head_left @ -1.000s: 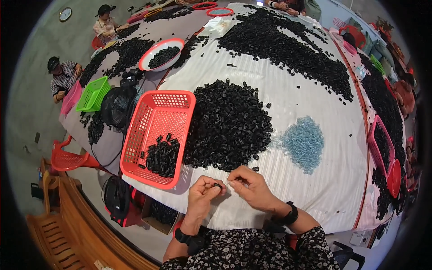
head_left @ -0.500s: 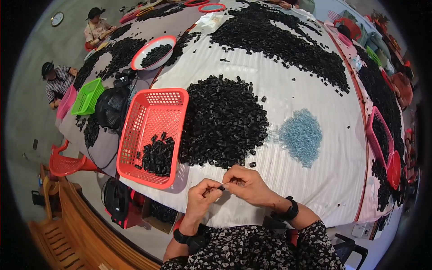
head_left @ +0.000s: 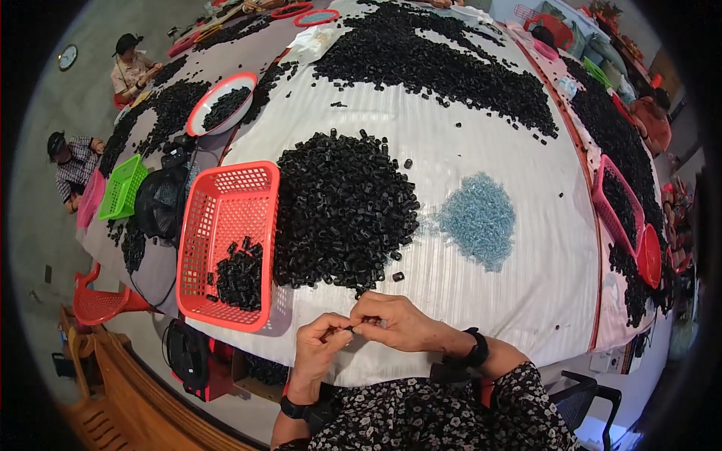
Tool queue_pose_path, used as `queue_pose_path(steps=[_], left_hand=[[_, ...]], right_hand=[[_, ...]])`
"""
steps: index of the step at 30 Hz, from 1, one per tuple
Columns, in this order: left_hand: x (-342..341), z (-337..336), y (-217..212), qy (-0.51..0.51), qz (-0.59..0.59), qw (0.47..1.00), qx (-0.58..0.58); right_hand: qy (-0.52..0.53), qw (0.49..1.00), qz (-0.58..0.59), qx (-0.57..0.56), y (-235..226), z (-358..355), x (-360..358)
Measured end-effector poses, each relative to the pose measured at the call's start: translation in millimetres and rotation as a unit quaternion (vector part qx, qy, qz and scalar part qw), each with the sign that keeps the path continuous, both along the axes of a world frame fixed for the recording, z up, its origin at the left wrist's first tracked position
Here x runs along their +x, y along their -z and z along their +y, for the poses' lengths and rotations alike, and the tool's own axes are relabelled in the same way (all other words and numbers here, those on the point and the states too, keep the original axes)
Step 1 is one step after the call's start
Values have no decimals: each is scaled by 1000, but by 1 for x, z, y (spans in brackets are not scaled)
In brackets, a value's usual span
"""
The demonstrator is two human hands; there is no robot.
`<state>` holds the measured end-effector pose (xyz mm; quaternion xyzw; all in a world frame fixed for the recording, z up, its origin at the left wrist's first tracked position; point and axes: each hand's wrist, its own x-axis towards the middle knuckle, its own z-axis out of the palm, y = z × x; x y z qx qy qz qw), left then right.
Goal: Sorting and inspecting black plastic shoe components at a production table.
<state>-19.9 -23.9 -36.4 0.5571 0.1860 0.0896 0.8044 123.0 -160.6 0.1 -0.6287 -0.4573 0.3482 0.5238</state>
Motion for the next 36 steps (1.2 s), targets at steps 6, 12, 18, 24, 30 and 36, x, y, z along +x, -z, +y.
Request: queue_pose_path(steps=[6, 12, 18, 24, 30, 36], left_hand=[[-4, 0, 1, 34, 6, 999, 9], [-3, -2, -5, 109, 50, 993, 9], [2, -1, -6, 143, 46, 989, -8], [12, 4, 17, 96, -30, 987, -123], [20, 7, 39, 120, -54, 972, -192], [19, 8, 37, 107, -70, 968, -215]], right_hand=[[-37, 991, 123, 23, 12, -4, 3], [-83, 952, 291, -56, 31, -11, 3], [-151, 938, 277, -143, 38, -17, 13], [144, 979, -100, -102, 24, -35, 52], [162, 940, -279, -111, 46, -24, 55], [214, 899, -360, -124, 44, -17, 61]])
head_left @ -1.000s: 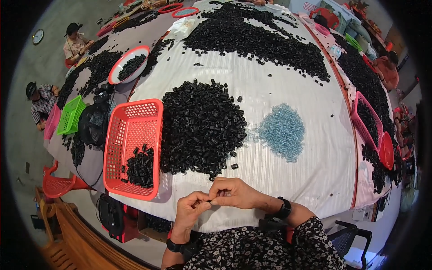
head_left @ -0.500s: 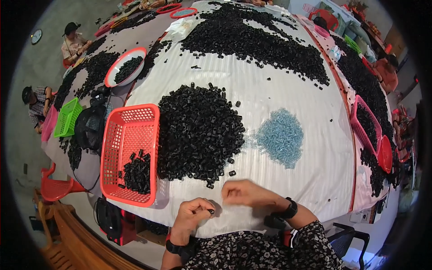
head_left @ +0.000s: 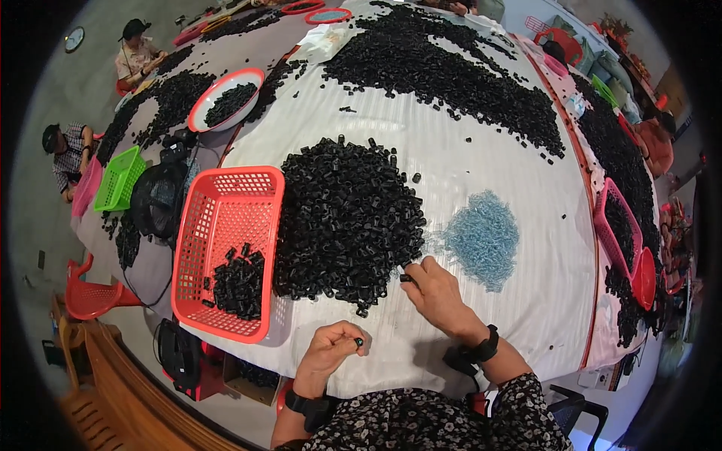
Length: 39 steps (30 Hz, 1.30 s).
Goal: Sorting and inspecting black plastic shoe components at a production table.
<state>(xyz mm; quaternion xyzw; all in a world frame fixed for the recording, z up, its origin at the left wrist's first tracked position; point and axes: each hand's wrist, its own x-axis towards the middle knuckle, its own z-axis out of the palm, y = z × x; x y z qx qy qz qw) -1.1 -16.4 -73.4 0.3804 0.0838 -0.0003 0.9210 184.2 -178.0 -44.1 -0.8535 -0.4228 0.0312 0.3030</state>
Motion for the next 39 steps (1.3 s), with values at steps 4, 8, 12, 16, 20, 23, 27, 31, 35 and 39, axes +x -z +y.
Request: queue_pose_path(steps=[4, 8, 12, 16, 20, 23, 27, 31, 35, 39], left_hand=[[3, -1, 4, -8, 0, 1000, -11], [3, -2, 5, -7, 9, 1000, -14], [1, 1, 13, -6, -9, 1000, -12], [3, -1, 10, -3, -18, 1000, -8], [1, 0, 10, -3, -8, 1000, 8], [1, 0, 9, -14, 6, 1000, 5], [-1, -3, 11, -20, -2, 1000, -5], [-2, -5, 7, -30, -6, 999, -12], [-2, -3, 8, -34, -8, 999, 0], [-3, -4, 4, -36, 9, 999, -4]], right_hand=[[-6, 998, -62, 27, 8, 12, -5], [-5, 996, -88, 16, 14, 21, -9], [-62, 995, -66, 36, 8, 19, -18], [-62, 996, -15, 60, 11, 3, -17], [-13, 994, 50, 100, 9, -4, -21], [-15, 992, 16, 127, 3, -5, -25], [-53, 993, 38, 94, 0, 0, -36], [-97, 993, 17, 60, 2, 2, -35], [-23, 997, 11, 74, 1, -1, -21], [-20, 997, -5, 74, 7, 6, -17]])
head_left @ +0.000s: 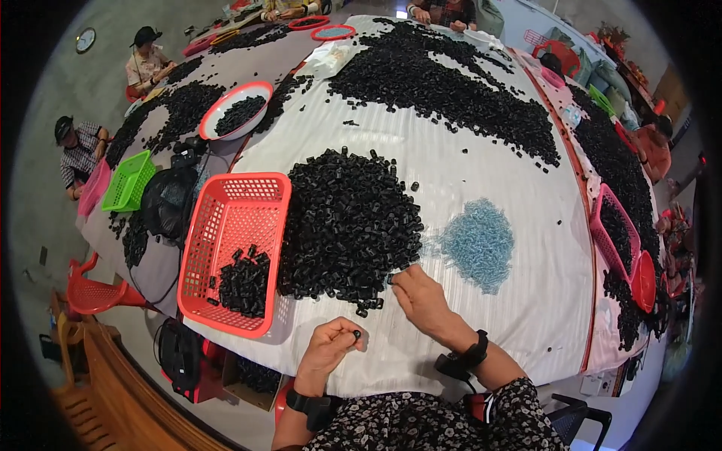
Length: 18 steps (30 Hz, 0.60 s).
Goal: Sorting and inspecting black plastic shoe components at a production table.
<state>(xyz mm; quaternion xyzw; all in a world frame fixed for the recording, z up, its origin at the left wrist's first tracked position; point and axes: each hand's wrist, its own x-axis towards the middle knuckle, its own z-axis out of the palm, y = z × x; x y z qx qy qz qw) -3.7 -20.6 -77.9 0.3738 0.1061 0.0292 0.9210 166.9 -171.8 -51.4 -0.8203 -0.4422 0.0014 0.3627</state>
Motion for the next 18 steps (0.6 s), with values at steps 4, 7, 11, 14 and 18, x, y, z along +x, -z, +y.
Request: queue_pose_path(steps=[4, 7, 11, 14, 18], left_hand=[[-1, 1, 0, 3, 13, 1000, -5], [0, -1, -1, -1, 7, 1000, -13], [1, 0, -1, 3, -6, 1000, -14], [0, 1, -1, 2, 3, 1000, -9], [0, 1, 1, -1, 1, 1000, -9]], right_hand=[[-54, 994, -94, -7, 2, 13, -6], [-28, 997, -66, -13, 5, 14, 0], [4, 1000, -19, -9, 8, 12, 5], [16, 999, -20, -30, 9, 9, 8], [16, 998, 0, -65, 2, 4, 6]])
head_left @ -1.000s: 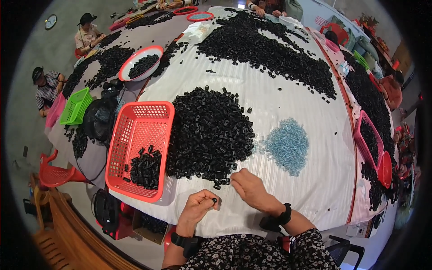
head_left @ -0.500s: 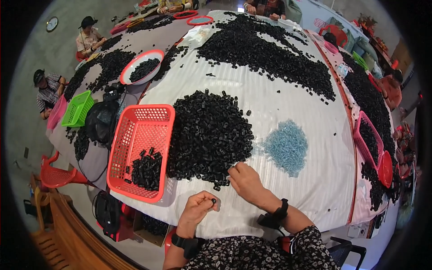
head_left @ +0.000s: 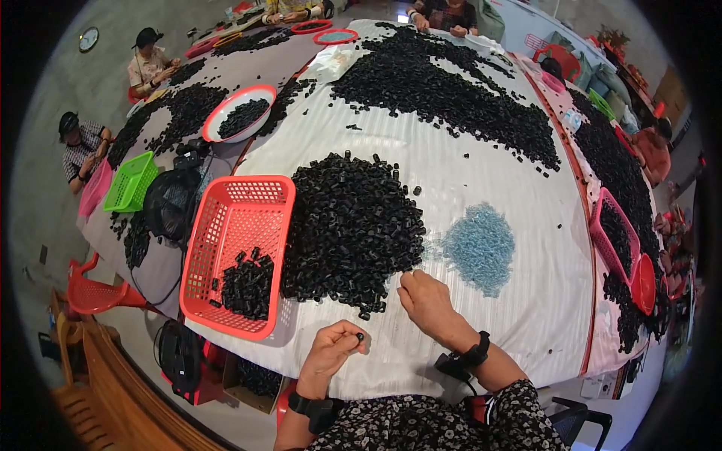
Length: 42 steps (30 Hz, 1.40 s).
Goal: Sorting and inspecting black plastic shoe components at a production table.
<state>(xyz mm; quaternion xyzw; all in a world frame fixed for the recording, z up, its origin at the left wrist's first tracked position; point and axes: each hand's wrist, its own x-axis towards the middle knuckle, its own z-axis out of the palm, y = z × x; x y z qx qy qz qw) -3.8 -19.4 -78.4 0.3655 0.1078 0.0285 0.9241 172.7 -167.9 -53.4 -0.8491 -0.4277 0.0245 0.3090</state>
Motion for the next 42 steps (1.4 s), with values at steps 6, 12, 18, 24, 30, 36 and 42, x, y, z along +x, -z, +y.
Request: queue_pose_path(steps=[6, 12, 18, 24, 30, 36, 42], left_hand=[[0, -1, 2, 7, -10, 1000, -5], [-1, 0, 6, 8, -3, 1000, 8], [1, 0, 5, 12, 6, 1000, 10], [-2, 2, 6, -4, 1, 1000, 11], [1, 1, 2, 10, -2, 1000, 21], [1, 0, 6, 15, -12, 1000, 6], [-2, 3, 10, 14, 17, 1000, 15]], right_hand=[[-28, 993, -103, 47, 1, 21, -10], [-20, 995, -93, 1, 15, 38, -17], [-2, 994, -99, -45, 4, 32, -15], [102, 994, -30, 12, -16, 9, -6], [139, 987, 67, -47, -10, 19, 20], [14, 989, 109, 96, -13, 67, 23], [181, 983, -6, 17, -15, 41, 69]])
